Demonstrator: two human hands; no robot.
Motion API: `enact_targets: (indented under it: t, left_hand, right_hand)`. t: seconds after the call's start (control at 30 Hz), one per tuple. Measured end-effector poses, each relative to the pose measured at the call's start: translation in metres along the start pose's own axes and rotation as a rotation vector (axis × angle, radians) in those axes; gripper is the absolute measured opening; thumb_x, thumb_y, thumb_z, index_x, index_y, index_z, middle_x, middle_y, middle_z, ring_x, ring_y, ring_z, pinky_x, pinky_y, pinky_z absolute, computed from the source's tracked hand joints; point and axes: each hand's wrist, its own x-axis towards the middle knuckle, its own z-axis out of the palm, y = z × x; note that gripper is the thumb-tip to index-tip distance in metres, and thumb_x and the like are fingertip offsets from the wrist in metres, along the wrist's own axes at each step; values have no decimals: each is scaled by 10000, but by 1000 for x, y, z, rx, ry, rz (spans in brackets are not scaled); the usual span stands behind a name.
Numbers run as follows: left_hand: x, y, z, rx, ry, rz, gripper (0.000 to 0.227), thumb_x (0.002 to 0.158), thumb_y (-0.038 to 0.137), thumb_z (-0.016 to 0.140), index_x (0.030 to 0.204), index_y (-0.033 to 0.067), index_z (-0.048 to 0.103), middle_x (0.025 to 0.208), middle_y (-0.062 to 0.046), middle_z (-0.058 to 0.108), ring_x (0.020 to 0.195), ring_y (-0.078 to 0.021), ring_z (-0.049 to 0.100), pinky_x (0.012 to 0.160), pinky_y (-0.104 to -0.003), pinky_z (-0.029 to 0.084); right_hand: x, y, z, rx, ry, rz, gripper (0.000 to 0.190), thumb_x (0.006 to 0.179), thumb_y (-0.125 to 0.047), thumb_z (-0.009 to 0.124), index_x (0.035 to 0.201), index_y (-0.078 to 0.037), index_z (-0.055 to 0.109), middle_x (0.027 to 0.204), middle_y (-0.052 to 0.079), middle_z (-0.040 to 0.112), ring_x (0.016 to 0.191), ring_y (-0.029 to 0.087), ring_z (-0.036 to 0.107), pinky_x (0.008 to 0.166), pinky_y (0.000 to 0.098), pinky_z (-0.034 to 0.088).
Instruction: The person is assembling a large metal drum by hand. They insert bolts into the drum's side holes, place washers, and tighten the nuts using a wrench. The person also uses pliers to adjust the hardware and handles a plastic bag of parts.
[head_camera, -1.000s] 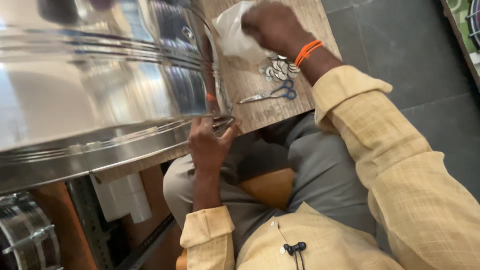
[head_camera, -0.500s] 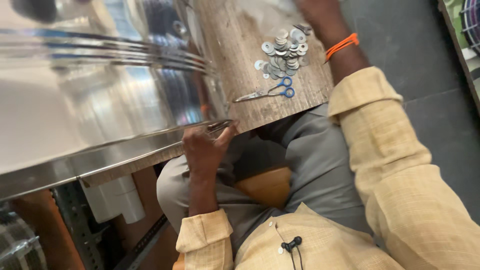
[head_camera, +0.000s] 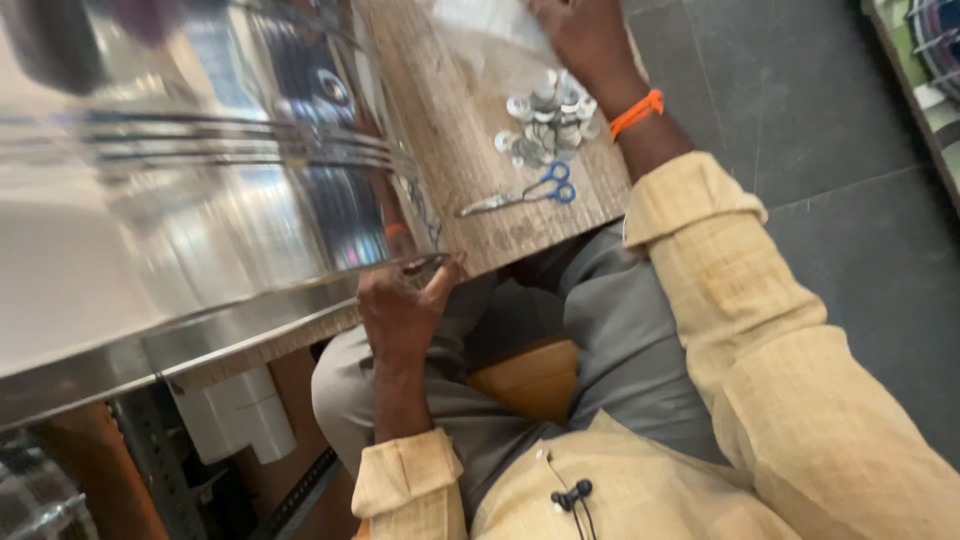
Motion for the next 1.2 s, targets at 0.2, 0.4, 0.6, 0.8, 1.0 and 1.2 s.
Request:
enact_targets:
  t: [0.2, 0.4, 0.6, 0.8, 1.0, 1.2]
  left_hand:
    - [-1, 7, -2, -5, 31, -63, 423, 730, 420, 906, 790, 22, 773, 755, -202, 719, 726, -394, 702, 715, -485, 555]
    - [1, 11, -5, -42, 43, -55, 460, 752, 395, 904, 901, -8, 738, 850, -211, 693, 790, -405, 693, 745, -480, 556]
    - [-1, 12, -4, -42, 40, -111, 458, 718, 402, 900, 897, 4, 760, 916, -205, 704, 805, -384, 713, 736, -469, 562]
    - [-3, 4, 1, 6, 36, -96, 501, 744, 412, 896, 945, -17, 735, 941, -212, 695, 837, -400, 695, 756, -491, 555]
    - [-9, 5, -10, 229, 163, 79, 646, 717, 434, 878, 1076, -67, 685, 964, -255, 662, 867, -458, 650, 749, -497, 538]
    - [-57, 52, 11, -471, -236, -206, 351, 1004, 344, 618, 1018, 7, 715, 900, -126, 713, 804, -258, 702, 737, -362, 554]
  right_hand:
    - [-7, -61, -8, 66, -90, 3, 190, 1024, -160, 716, 951, 14, 704, 778, 77, 655, 711, 101, 562, 653, 311, 471]
    - [-11, -66, -11, 39, -110, 12, 189, 1004, -174, 713, 949, 6, 704, 763, 32, 669, 692, 71, 581, 633, 287, 477]
    - [-9, -80, -4, 169, -78, 14, 178, 1023, -155, 694, 947, 6, 703, 765, 20, 641, 696, 70, 546, 618, 287, 454]
    - [1, -76, -2, 201, -43, 61, 197, 1008, -162, 682, 918, 13, 686, 734, -27, 628, 669, 48, 528, 585, 256, 446]
    - [1, -56, -15, 254, 15, 82, 299, 1072, -191, 664, 887, 38, 612, 747, -14, 539, 711, 57, 453, 598, 272, 412]
    - [11, -67, -47, 1151, -302, 397, 190, 1013, -174, 565, 1090, -6, 609, 988, 105, 711, 816, 208, 729, 755, 357, 617]
